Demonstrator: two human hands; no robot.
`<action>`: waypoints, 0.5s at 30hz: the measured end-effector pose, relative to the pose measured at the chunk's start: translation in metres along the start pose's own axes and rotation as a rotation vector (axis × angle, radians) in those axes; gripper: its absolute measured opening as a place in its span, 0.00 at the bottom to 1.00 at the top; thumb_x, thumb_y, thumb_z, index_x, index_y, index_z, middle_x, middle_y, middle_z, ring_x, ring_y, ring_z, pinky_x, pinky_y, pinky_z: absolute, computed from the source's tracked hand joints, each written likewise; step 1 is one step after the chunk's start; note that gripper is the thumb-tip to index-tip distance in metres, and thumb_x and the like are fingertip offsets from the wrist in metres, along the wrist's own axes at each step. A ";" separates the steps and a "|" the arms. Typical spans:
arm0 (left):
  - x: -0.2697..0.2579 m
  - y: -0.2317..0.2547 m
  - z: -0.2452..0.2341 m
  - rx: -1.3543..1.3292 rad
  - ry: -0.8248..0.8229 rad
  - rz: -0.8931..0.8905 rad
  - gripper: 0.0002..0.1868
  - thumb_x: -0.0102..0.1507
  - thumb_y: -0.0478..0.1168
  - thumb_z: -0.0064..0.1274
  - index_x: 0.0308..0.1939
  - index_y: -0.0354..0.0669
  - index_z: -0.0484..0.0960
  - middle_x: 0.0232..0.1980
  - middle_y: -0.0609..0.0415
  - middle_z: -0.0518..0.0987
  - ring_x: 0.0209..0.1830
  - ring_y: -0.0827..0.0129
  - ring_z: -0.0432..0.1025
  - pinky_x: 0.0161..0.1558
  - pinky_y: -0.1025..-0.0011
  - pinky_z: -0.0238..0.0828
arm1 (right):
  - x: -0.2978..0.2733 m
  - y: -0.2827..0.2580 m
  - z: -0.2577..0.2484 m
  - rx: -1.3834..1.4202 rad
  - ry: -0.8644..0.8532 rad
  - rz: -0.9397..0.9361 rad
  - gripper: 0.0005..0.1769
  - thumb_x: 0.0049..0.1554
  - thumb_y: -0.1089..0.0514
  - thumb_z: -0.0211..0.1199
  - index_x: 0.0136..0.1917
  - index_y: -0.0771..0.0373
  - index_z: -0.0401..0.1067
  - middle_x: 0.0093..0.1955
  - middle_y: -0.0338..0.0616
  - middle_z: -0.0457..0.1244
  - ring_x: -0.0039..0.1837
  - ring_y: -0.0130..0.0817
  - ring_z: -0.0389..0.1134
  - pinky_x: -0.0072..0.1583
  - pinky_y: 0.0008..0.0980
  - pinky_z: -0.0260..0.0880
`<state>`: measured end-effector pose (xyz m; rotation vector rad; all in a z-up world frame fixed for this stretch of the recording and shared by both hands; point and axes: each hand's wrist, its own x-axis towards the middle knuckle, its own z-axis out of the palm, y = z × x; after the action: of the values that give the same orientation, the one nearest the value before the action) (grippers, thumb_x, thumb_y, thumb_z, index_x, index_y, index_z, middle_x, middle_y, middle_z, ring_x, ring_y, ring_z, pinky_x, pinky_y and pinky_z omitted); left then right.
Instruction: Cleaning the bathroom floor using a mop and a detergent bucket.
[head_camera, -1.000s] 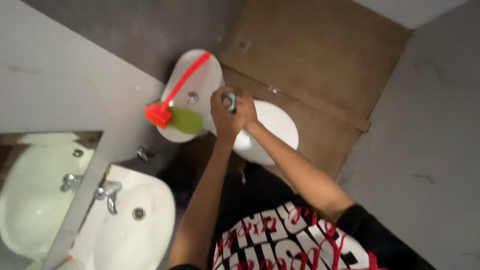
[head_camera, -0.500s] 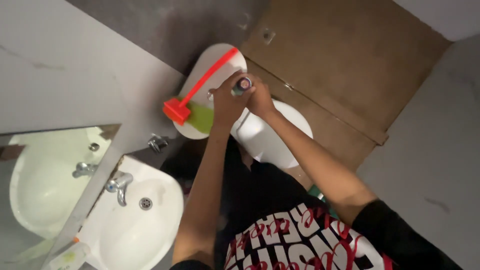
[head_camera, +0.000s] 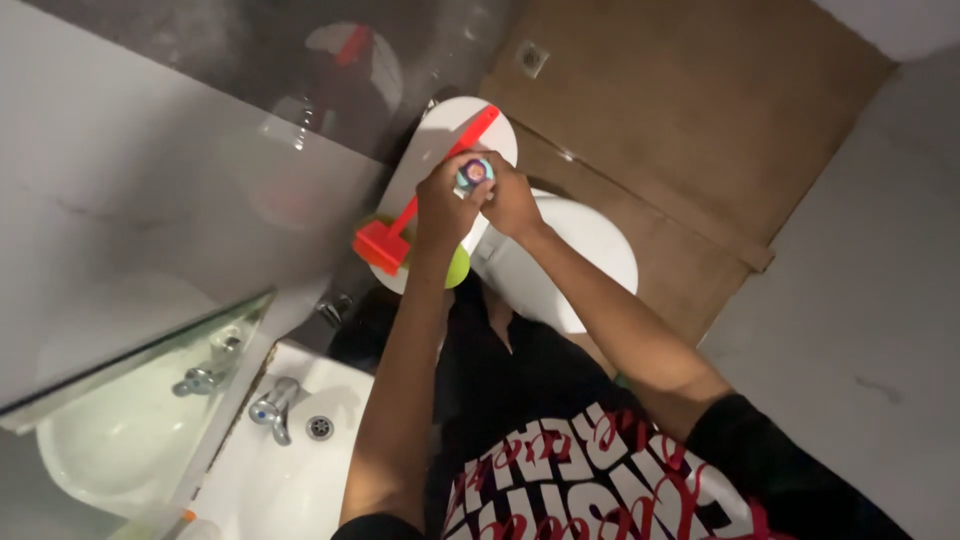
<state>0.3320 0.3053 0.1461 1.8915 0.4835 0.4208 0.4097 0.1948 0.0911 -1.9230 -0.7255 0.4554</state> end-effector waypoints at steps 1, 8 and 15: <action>0.000 -0.001 -0.003 -0.003 -0.013 -0.008 0.20 0.54 0.33 0.67 0.50 0.39 0.83 0.49 0.47 0.85 0.51 0.58 0.81 0.54 0.67 0.76 | -0.001 0.000 0.002 -0.001 0.003 0.015 0.29 0.50 0.68 0.65 0.65 0.62 0.65 0.56 0.58 0.68 0.59 0.55 0.71 0.57 0.41 0.73; 0.015 -0.003 -0.015 -0.076 -0.066 -0.106 0.21 0.53 0.32 0.66 0.51 0.39 0.82 0.50 0.47 0.85 0.50 0.59 0.81 0.51 0.68 0.77 | 0.008 0.007 0.011 -0.001 -0.007 0.087 0.33 0.49 0.67 0.68 0.68 0.61 0.66 0.60 0.56 0.69 0.62 0.51 0.72 0.59 0.38 0.75; 0.025 0.022 -0.011 0.181 -0.025 0.203 0.26 0.50 0.35 0.71 0.51 0.40 0.81 0.54 0.46 0.81 0.58 0.50 0.73 0.60 0.58 0.71 | 0.000 -0.009 -0.001 -0.046 0.025 0.178 0.38 0.50 0.60 0.73 0.71 0.65 0.62 0.63 0.60 0.66 0.65 0.55 0.68 0.64 0.42 0.70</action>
<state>0.3504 0.3196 0.1717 2.1279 0.3223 0.4989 0.4079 0.1968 0.1000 -2.0423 -0.5556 0.5269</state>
